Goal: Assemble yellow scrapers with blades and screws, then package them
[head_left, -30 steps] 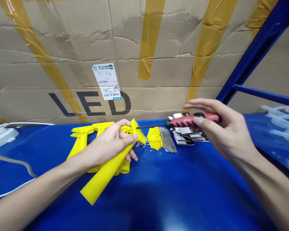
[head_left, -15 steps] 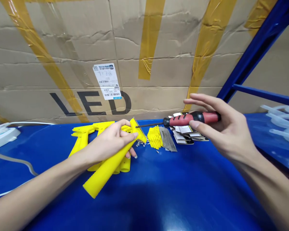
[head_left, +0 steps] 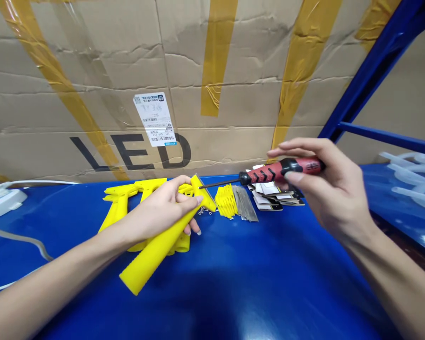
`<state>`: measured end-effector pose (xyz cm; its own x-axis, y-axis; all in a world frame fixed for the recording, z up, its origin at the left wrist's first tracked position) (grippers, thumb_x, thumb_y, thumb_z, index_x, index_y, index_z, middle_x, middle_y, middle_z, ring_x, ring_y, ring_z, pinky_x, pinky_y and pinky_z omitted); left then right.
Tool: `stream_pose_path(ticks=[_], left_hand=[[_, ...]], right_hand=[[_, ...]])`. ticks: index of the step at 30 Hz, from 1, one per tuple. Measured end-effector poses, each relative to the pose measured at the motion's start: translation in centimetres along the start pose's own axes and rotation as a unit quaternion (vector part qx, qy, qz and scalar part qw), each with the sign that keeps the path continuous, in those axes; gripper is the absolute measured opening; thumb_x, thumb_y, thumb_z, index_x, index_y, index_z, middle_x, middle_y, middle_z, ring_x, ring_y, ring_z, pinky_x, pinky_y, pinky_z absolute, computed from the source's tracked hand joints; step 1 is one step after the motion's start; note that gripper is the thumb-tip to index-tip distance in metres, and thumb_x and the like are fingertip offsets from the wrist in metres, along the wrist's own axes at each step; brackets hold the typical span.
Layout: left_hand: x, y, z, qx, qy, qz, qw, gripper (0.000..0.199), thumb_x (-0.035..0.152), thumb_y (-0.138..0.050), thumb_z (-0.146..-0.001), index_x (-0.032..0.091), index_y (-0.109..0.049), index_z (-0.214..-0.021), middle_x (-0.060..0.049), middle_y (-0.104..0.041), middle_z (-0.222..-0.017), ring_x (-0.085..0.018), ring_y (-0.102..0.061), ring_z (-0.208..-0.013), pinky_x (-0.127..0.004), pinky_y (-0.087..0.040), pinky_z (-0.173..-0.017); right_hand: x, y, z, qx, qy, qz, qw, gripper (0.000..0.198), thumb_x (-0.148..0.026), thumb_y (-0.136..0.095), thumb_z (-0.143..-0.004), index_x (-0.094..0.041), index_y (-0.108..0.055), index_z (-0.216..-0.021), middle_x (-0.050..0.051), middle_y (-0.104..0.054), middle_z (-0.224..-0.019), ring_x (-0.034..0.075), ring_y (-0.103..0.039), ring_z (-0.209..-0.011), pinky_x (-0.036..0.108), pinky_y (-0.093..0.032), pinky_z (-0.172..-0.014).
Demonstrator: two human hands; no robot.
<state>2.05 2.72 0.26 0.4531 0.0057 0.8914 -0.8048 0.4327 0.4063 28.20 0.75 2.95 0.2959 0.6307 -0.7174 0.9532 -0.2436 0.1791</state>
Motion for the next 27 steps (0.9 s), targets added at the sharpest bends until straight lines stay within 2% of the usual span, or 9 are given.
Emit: stream_pose_path(ticks=[3, 5, 8, 12, 15, 18, 22, 25, 27], left_hand=[[0.09, 0.11, -0.19, 0.004, -0.012, 0.008, 1.0, 0.066, 0.043, -0.058, -0.097, 0.014, -0.028, -0.148, -0.006, -0.077, -0.072, -0.018, -0.068, -0.06, -0.027, -0.052, -0.059], [0.15, 0.12, -0.19, 0.009, -0.008, 0.011, 1.0, 0.067, 0.043, -0.059, -0.096, 0.014, -0.028, -0.148, -0.006, -0.077, -0.071, -0.018, -0.068, -0.06, -0.027, -0.052, -0.06], [0.22, 0.0, -0.06, 0.008, 0.003, 0.008, 1.0, 0.068, 0.045, -0.059, -0.096, 0.014, -0.028, -0.149, -0.006, -0.077, -0.071, -0.019, -0.069, -0.061, -0.029, -0.053, -0.062], [0.11, -0.12, 0.06, 0.011, 0.014, 0.0, 1.0, 0.07, 0.045, -0.058, -0.096, 0.016, -0.026, -0.151, -0.006, -0.077, -0.072, -0.02, -0.07, -0.064, -0.031, -0.054, -0.064], [0.04, -0.22, -0.01, 0.013, 0.012, 0.013, 1.0, 0.072, 0.046, -0.06, -0.095, 0.016, -0.027, -0.151, -0.006, -0.076, -0.071, -0.02, -0.07, -0.063, -0.031, -0.054, -0.063], [0.09, -0.33, -0.07, 0.01, 0.004, 0.021, 1.0, 0.072, 0.045, -0.061, -0.095, 0.014, -0.027, -0.15, -0.006, -0.076, -0.07, -0.019, -0.068, -0.06, -0.03, -0.054, -0.061], [0.03, -0.32, -0.01, 0.011, 0.01, 0.016, 1.0, 0.07, 0.045, -0.061, -0.095, 0.016, -0.027, -0.149, -0.005, -0.076, -0.07, -0.019, -0.068, -0.061, -0.029, -0.054, -0.062], [-0.13, -0.23, -0.03, 0.009, 0.018, 0.009, 1.0, 0.065, 0.046, -0.06, -0.095, 0.018, -0.029, -0.146, -0.005, -0.077, -0.071, -0.019, -0.068, -0.062, -0.03, -0.054, -0.064], [-0.19, -0.16, -0.12, 0.009, 0.015, 0.002, 1.0, 0.063, 0.048, -0.059, -0.095, 0.018, -0.031, -0.144, -0.005, -0.077, -0.072, -0.019, -0.069, -0.063, -0.031, -0.054, -0.064]], right_hand=[[0.1, 0.1, 0.01, 0.018, -0.029, 0.068, 0.997, 0.017, -0.035, -0.064, -0.093, -0.024, -0.076, -0.1, 0.002, -0.075, -0.081, 0.013, -0.06, -0.049, 0.024, -0.038, -0.037], [-0.18, 0.13, -0.01, 0.032, 0.002, 0.09, 0.995, 0.025, -0.03, -0.073, -0.086, -0.027, -0.074, -0.11, 0.004, -0.077, -0.095, 0.02, -0.071, -0.076, 0.024, -0.045, -0.043], [-0.37, -0.03, -0.02, 0.019, 0.032, 0.035, 0.999, 0.044, -0.029, -0.076, -0.081, -0.032, -0.067, -0.123, 0.004, -0.073, -0.119, 0.026, -0.069, -0.108, 0.028, -0.056, -0.057], [-0.15, 0.07, 0.04, 0.021, -0.014, 0.05, 0.998, 0.02, -0.034, -0.067, -0.091, -0.028, -0.072, -0.108, 0.002, -0.076, -0.092, 0.014, -0.062, -0.055, 0.024, -0.044, -0.038], [-0.55, 0.01, 0.08, 0.013, 0.008, 0.027, 1.0, 0.032, -0.032, -0.074, -0.085, -0.031, -0.069, -0.116, 0.001, -0.076, -0.103, 0.011, -0.06, -0.052, 0.025, -0.05, -0.044], [-0.45, -0.02, 0.08, 0.021, -0.03, 0.031, 0.999, 0.026, -0.036, -0.069, -0.09, -0.028, -0.07, -0.114, 0.0, -0.075, -0.084, 0.008, -0.046, -0.038, 0.024, -0.041, -0.035], [-0.79, -0.16, 0.02, 0.023, 0.012, 0.038, 0.999, 0.037, -0.031, -0.078, -0.08, -0.03, -0.069, -0.117, 0.001, -0.076, -0.096, 0.01, -0.057, -0.048, 0.025, -0.048, -0.044], [-0.37, -0.27, 0.02, 0.017, -0.021, 0.044, 0.999, 0.02, -0.034, -0.073, -0.086, -0.027, -0.072, -0.104, -0.001, -0.073, -0.078, 0.01, -0.056, -0.045, 0.024, -0.045, -0.04], [-0.35, -0.28, 0.04, 0.017, -0.006, 0.053, 0.998, 0.022, -0.03, -0.075, -0.083, -0.026, -0.072, -0.105, 0.001, -0.075, -0.089, 0.014, -0.065, -0.06, 0.025, -0.05, -0.046]])
Point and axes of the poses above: each hand's wrist, its own z-axis away from the middle knuckle, its own y-axis out of the back of the hand, x = y × z, the point moved 4 cm from there along -z, towards the middle knuckle
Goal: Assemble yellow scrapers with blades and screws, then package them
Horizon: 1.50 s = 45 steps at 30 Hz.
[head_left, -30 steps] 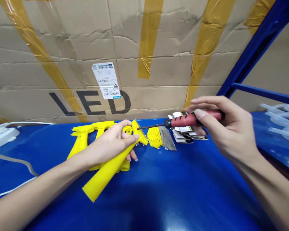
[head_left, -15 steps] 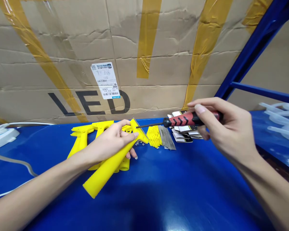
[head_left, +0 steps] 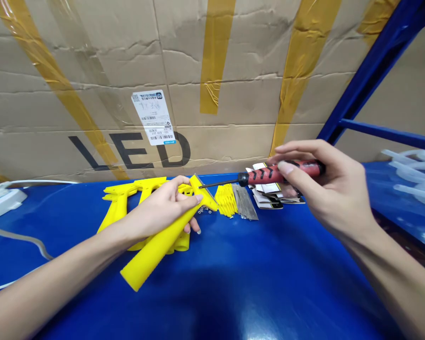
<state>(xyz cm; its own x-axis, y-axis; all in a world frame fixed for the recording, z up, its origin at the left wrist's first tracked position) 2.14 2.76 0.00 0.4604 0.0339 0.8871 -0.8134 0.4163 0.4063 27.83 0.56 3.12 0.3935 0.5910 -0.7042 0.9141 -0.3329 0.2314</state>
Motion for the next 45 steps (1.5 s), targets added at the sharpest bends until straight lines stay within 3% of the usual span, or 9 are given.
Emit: stream_pose_path(ticks=[6, 10, 14, 18, 21, 26, 30, 34, 45], left_hand=[[-0.2, 0.1, -0.2, 0.008, 0.008, -0.014, 1.0, 0.067, 0.052, -0.06, -0.093, 0.018, -0.032, -0.144, -0.004, -0.077, -0.072, -0.021, -0.071, -0.066, -0.032, -0.054, -0.066], [-0.2, 0.0, -0.1, 0.001, 0.011, -0.014, 1.0, 0.064, 0.05, -0.059, -0.094, 0.019, -0.032, -0.144, -0.005, -0.078, -0.073, -0.021, -0.071, -0.066, -0.032, -0.054, -0.066], [-0.2, 0.0, -0.1, 0.001, 0.012, -0.007, 1.0, 0.061, 0.05, -0.059, -0.094, 0.019, -0.035, -0.14, -0.005, -0.078, -0.073, -0.02, -0.07, -0.064, -0.031, -0.054, -0.065], [-0.2, 0.0, -0.1, 0.0, 0.018, -0.005, 1.0, 0.064, 0.05, -0.06, -0.093, 0.019, -0.033, -0.142, -0.005, -0.078, -0.073, -0.02, -0.07, -0.065, -0.032, -0.055, -0.066], [-0.1, -0.1, -0.1, -0.009, 0.019, -0.002, 1.0, 0.07, 0.05, -0.061, -0.094, 0.021, -0.026, -0.148, -0.004, -0.078, -0.073, -0.019, -0.07, -0.064, -0.032, -0.055, -0.064], [-0.2, -0.1, -0.2, -0.019, 0.02, -0.006, 1.0, 0.064, 0.052, -0.059, -0.094, 0.02, -0.032, -0.143, -0.006, -0.078, -0.075, -0.019, -0.07, -0.064, -0.03, -0.055, -0.062], [-0.2, -0.1, -0.2, -0.019, 0.025, -0.003, 1.0, 0.061, 0.05, -0.059, -0.095, 0.019, -0.033, -0.14, -0.006, -0.079, -0.075, -0.017, -0.07, -0.063, -0.029, -0.055, -0.063], [-0.2, -0.2, -0.1, -0.022, 0.038, 0.0, 0.999, 0.062, 0.048, -0.061, -0.095, 0.02, -0.031, -0.141, -0.004, -0.078, -0.071, -0.016, -0.067, -0.057, -0.026, -0.053, -0.056], [0.6, 0.6, -0.1, 0.005, -0.037, 0.012, 0.999, 0.035, 0.04, -0.064, -0.093, 0.022, -0.046, -0.117, 0.0, -0.074, -0.067, -0.012, -0.063, -0.05, -0.021, -0.052, -0.05]], right_hand=[[0.1, 0.2, 0.1, 0.007, 0.008, 0.035, 0.999, 0.011, -0.031, -0.072, -0.086, -0.025, -0.074, -0.096, 0.002, -0.074, -0.083, 0.021, -0.071, -0.075, 0.032, -0.056, -0.059], [-0.4, 0.1, 0.0, -0.004, 0.053, -0.015, 0.998, 0.042, -0.027, -0.08, -0.077, -0.031, -0.068, -0.117, 0.003, -0.075, -0.113, 0.025, -0.072, -0.101, 0.037, -0.06, -0.076], [0.2, 0.2, -0.1, 0.016, -0.014, 0.004, 1.0, 0.018, -0.035, -0.071, -0.087, -0.027, -0.072, -0.104, 0.002, -0.074, -0.085, 0.016, -0.066, -0.057, 0.027, -0.046, -0.041], [-0.2, 0.0, -0.1, 0.02, 0.02, -0.02, 0.999, 0.032, -0.029, -0.08, -0.078, -0.031, -0.07, -0.108, 0.001, -0.075, -0.099, 0.018, -0.07, -0.068, 0.028, -0.053, -0.05], [0.0, 0.0, -0.1, 0.014, -0.006, 0.01, 1.0, 0.011, -0.033, -0.075, -0.084, -0.026, -0.072, -0.092, -0.004, -0.064, -0.065, 0.011, -0.053, -0.042, 0.025, -0.042, -0.039], [-0.5, 0.0, 0.1, 0.014, 0.051, -0.002, 0.999, 0.03, -0.026, -0.081, -0.078, -0.027, -0.069, -0.105, 0.002, -0.075, -0.107, 0.019, -0.072, -0.088, 0.029, -0.059, -0.066], [-0.2, 0.1, 0.3, 0.054, 0.005, 0.021, 0.998, 0.018, -0.031, -0.078, -0.083, -0.025, -0.07, -0.099, 0.001, -0.075, -0.09, 0.013, -0.066, -0.056, 0.024, -0.052, -0.044], [-0.5, 0.1, 0.4, 0.067, 0.036, 0.024, 0.997, 0.021, -0.023, -0.078, -0.081, -0.025, -0.071, -0.101, 0.003, -0.075, -0.094, 0.02, -0.073, -0.078, 0.028, -0.059, -0.06], [2.6, 1.0, -0.5, 0.121, -0.121, -0.094, 0.981, 0.009, -0.021, -0.077, -0.078, -0.021, -0.068, -0.081, 0.0, -0.065, -0.067, 0.015, -0.061, -0.05, 0.028, -0.049, -0.045]])
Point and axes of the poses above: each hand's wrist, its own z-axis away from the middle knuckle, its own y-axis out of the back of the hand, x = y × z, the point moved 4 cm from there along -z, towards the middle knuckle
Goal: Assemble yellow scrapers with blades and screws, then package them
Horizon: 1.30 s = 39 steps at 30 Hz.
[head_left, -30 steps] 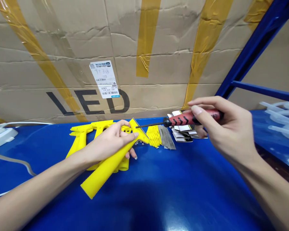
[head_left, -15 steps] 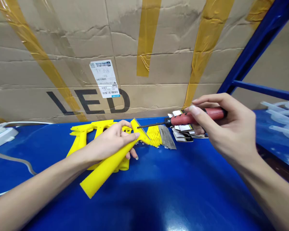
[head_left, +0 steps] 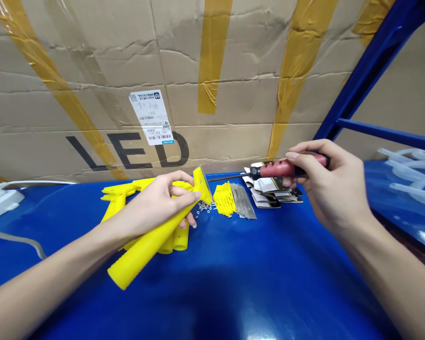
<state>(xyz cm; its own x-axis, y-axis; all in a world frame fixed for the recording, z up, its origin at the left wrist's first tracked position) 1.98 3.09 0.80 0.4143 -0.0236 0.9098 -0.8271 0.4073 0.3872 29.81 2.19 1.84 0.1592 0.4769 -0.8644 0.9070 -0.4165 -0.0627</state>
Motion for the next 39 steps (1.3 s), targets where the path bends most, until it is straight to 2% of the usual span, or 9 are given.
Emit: stream_pose_path(ticks=[5, 9, 11, 14, 21, 24, 28, 34, 39], left_hand=[[1.7, 1.0, 0.5, 0.045, -0.111, -0.089, 0.989, 0.032, 0.037, -0.067, -0.089, 0.024, -0.058, -0.117, -0.003, -0.077, -0.097, -0.016, -0.071, -0.063, -0.027, -0.059, -0.057], [3.2, 1.7, 1.1, 0.149, -0.274, -0.339, 0.888, 0.029, 0.036, -0.065, -0.092, 0.024, -0.069, -0.119, -0.004, -0.077, -0.112, -0.02, -0.074, -0.084, -0.035, -0.061, -0.079], [3.0, 1.4, 1.1, 0.146, -0.334, -0.408, 0.837, 0.029, 0.03, -0.062, -0.095, 0.022, -0.07, -0.121, -0.005, -0.078, -0.111, -0.021, -0.074, -0.092, -0.036, -0.059, -0.087], [2.1, 1.0, 0.6, 0.114, -0.38, -0.444, 0.803, 0.03, 0.023, -0.062, -0.095, 0.024, -0.069, -0.124, -0.003, -0.077, -0.117, -0.02, -0.074, -0.099, -0.032, -0.057, -0.089], [1.1, 0.8, 0.3, 0.103, -0.379, -0.47, 0.79, 0.024, 0.021, -0.06, -0.095, 0.024, -0.072, -0.116, -0.005, -0.078, -0.115, -0.024, -0.077, -0.088, -0.035, -0.06, -0.077], [0.9, 0.6, 0.3, 0.09, -0.378, -0.481, 0.786, 0.03, 0.02, -0.056, -0.097, 0.024, -0.067, -0.124, -0.007, -0.072, -0.129, -0.026, -0.075, -0.102, -0.036, -0.061, -0.083], [0.7, 0.5, 0.3, 0.096, -0.368, -0.502, 0.777, 0.035, 0.019, -0.047, -0.1, 0.025, -0.064, -0.131, -0.011, -0.055, -0.151, -0.029, -0.073, -0.108, -0.04, -0.062, -0.084], [1.2, 0.7, 0.6, 0.104, -0.354, -0.473, 0.8, 0.036, 0.022, -0.043, -0.102, 0.022, -0.064, -0.131, -0.014, -0.04, -0.161, -0.03, -0.069, -0.116, -0.044, -0.059, -0.093], [1.0, 0.7, 0.4, 0.079, -0.364, -0.487, 0.79, 0.034, 0.021, -0.045, -0.101, 0.023, -0.065, -0.129, -0.013, -0.058, -0.148, -0.03, -0.068, -0.119, -0.045, -0.058, -0.097]], right_hand=[[0.6, 0.5, -0.4, 0.039, -0.05, -0.011, 0.998, 0.011, -0.02, -0.076, -0.076, -0.023, -0.066, -0.072, -0.001, -0.062, -0.061, 0.014, -0.057, -0.046, 0.028, -0.045, -0.044], [1.3, 0.6, -0.5, 0.07, -0.088, -0.058, 0.992, 0.012, -0.016, -0.075, -0.072, -0.021, -0.065, -0.069, -0.001, -0.061, -0.062, 0.013, -0.057, -0.047, 0.026, -0.044, -0.044], [1.6, 0.5, -0.6, 0.077, -0.106, -0.116, 0.985, 0.014, -0.015, -0.074, -0.073, -0.02, -0.063, -0.067, -0.001, -0.059, -0.063, 0.011, -0.056, -0.05, 0.024, -0.044, -0.045], [2.0, 0.2, -0.6, 0.069, -0.152, -0.191, 0.967, 0.015, -0.016, -0.07, -0.076, -0.019, -0.061, -0.064, -0.002, -0.056, -0.064, 0.008, -0.053, -0.051, 0.02, -0.041, -0.043], [2.8, 0.0, -0.5, 0.003, -0.161, -0.061, 0.985, 0.013, -0.022, -0.078, -0.074, -0.02, -0.066, -0.068, -0.001, -0.06, -0.055, 0.011, -0.054, -0.043, 0.021, -0.045, -0.039], [3.1, -0.2, -0.1, 0.013, -0.241, -0.153, 0.958, 0.013, -0.02, -0.076, -0.078, -0.021, -0.066, -0.07, 0.002, -0.07, -0.072, 0.013, -0.066, -0.061, 0.02, -0.059, -0.053], [2.6, -1.7, 1.0, -0.079, -0.344, -0.248, 0.902, 0.022, -0.01, -0.075, -0.073, -0.019, -0.069, -0.093, 0.01, -0.075, -0.11, 0.02, -0.073, -0.1, 0.024, -0.064, -0.081], [2.5, -3.0, 2.1, -0.18, -0.387, -0.224, 0.876, 0.04, -0.007, -0.071, -0.068, -0.017, -0.067, -0.106, 0.01, -0.072, -0.104, 0.014, -0.066, -0.073, 0.025, -0.061, -0.067], [3.4, -2.7, 1.8, -0.184, -0.378, -0.215, 0.882, 0.035, -0.012, -0.07, -0.068, -0.017, -0.07, -0.103, 0.009, -0.07, -0.102, 0.015, -0.063, -0.074, 0.027, -0.059, -0.066]])
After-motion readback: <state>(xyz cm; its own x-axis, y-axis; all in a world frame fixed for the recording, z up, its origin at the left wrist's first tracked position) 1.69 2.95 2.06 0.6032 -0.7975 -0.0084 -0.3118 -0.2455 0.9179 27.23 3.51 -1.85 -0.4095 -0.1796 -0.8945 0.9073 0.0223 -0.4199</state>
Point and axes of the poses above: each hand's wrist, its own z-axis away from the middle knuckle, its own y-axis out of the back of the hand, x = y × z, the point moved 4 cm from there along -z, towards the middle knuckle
